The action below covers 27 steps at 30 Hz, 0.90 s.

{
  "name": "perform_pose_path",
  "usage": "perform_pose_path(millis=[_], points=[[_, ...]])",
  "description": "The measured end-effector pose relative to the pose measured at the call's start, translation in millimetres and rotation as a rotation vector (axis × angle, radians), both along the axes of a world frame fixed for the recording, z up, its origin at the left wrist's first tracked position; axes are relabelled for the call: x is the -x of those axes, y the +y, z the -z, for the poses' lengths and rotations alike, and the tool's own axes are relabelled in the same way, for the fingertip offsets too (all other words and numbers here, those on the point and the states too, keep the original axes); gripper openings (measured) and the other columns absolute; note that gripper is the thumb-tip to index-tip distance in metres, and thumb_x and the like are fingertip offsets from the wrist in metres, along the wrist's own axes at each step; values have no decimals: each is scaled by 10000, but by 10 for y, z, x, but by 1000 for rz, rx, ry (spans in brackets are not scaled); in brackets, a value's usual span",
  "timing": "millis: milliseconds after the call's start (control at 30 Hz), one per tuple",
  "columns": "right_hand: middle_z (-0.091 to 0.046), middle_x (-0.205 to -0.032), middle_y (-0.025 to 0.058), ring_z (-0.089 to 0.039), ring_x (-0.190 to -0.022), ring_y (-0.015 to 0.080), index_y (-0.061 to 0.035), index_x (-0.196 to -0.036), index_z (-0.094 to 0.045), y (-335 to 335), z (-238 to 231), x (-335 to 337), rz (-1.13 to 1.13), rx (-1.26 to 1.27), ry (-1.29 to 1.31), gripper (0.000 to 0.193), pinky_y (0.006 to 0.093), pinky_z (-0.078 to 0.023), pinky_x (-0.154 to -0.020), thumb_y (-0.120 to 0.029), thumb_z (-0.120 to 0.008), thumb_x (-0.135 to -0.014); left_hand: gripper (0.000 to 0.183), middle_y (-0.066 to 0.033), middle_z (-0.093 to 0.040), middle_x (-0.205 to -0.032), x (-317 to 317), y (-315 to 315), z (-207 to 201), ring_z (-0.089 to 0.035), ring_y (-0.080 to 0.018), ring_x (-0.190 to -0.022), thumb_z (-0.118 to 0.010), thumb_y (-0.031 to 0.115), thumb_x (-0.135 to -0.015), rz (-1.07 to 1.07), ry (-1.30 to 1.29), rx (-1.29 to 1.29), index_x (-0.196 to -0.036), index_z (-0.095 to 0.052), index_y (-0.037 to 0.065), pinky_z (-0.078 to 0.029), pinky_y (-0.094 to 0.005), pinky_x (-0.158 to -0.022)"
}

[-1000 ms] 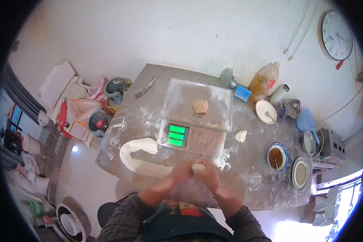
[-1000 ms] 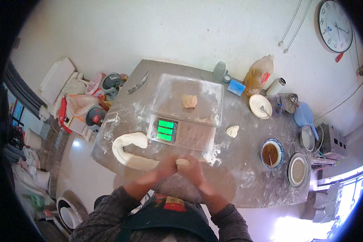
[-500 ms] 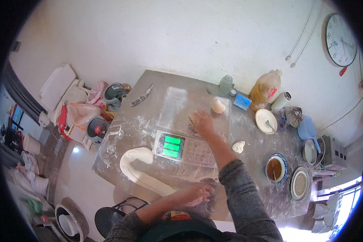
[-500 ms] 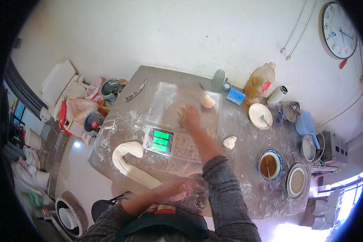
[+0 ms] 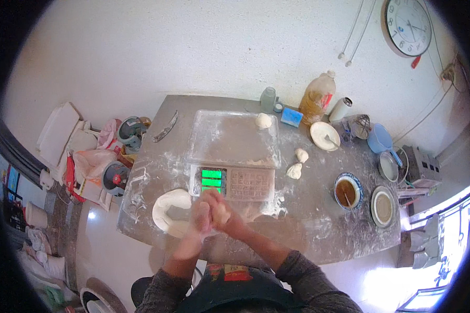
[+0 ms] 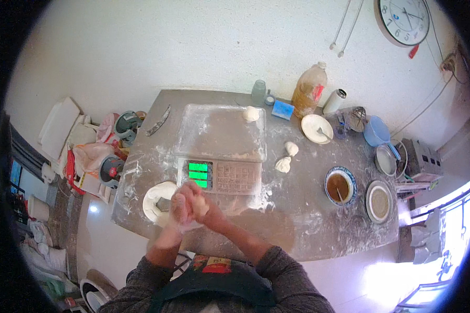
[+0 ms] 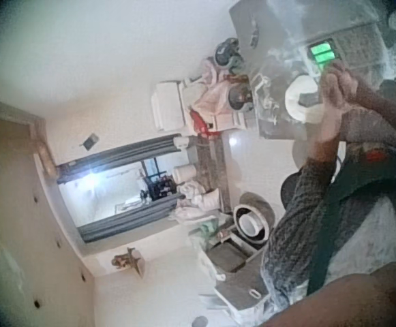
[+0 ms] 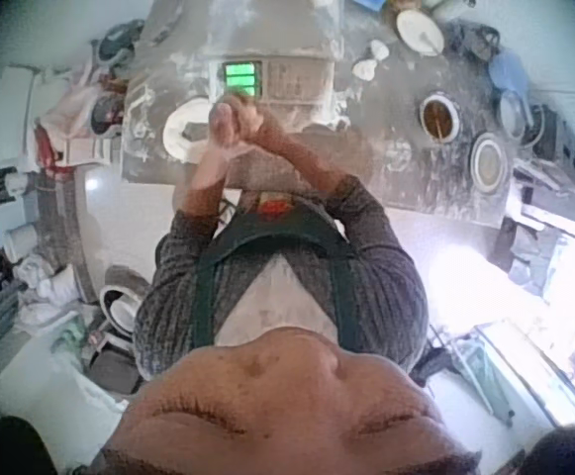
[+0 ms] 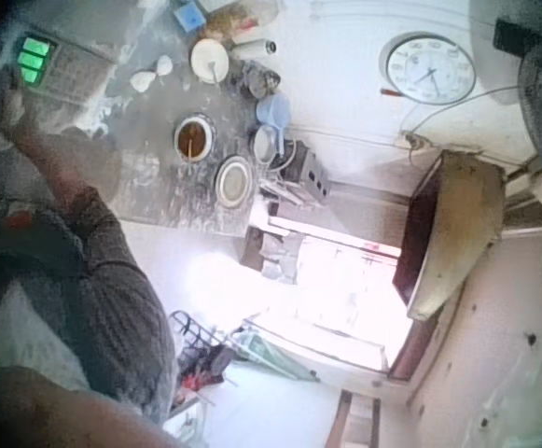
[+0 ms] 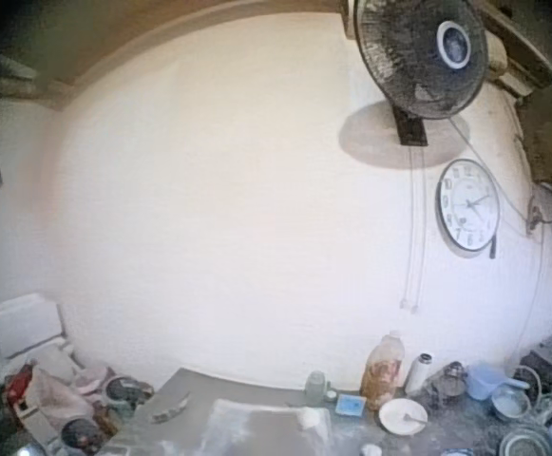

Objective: The person sweeps debris into a dustpan outside, then enters a kitchen and lights a gas stove. They move to a worktable, cut a large sheet of dough into strips, and roll the strips into small dough balls, placing them on the table.

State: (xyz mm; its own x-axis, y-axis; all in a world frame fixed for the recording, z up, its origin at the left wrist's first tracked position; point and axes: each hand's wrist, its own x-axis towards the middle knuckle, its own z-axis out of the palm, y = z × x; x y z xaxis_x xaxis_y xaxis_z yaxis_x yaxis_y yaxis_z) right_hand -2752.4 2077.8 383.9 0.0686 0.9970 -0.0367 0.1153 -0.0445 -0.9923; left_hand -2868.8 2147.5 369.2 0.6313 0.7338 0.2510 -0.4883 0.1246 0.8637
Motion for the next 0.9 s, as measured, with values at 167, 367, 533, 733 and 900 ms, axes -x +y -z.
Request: perform_pose_path(millis=[167, 367, 533, 733, 900], points=[[-570, -927, 40, -545, -877, 145, -76, -1048, -550, -94, 32, -60, 184, -65, 480, 326, 306, -443, -770, -111, -655, -742, 846, -117, -424, -1281, -33, -39, -277, -404, -234, -1192, -737, 278, -685, 65, 450, -605, -1341, -262, 34, -315, -328, -987], [-575, -1005, 126, -553, -956, 273, -69, -1046, -565, -218, -62, -225, 382, -308, -301, 337, 347, -436, -828, -186, -655, -744, 718, -141, -449, -1255, -94, -167, -116, -475, -262, -1124, -687, 103, -704, -19, 771, -333, -1315, -311, 70, -400, -359, -911], [-568, -1023, 160, -556, -949, 294, -70, -1006, -576, -300, 153, -273, 127, 84, -420, 329, 354, -442, -816, -200, -670, -718, 157, -151, -611, -783, -148, -272, 111, -585, -339, -751, -632, 153, -659, -120, 896, -685, -783, -591, 65, -454, -417, -643], [-598, -960, 126, -589, -856, 223, -65, -982, -576, -23, -170, -325, 69, 15, -194, 278, 334, -449, -790, -167, -634, -730, 259, -108, -592, -709, -463, -197, 558, -576, -272, -659, -622, 204, -700, 149, 1221, -770, -892, -561, 42, -452, -380, -606], [-590, -938, 108, -569, -892, 256, -61, -999, -575, 970, -378, -651, 253, -503, -446, 267, 343, -431, -828, -159, -605, -752, 374, -60, -576, -677, -691, -470, 410, -560, -176, -617, -585, 241, -791, 271, 824, -678, -1075, -507, 10, -448, -328, -586]])
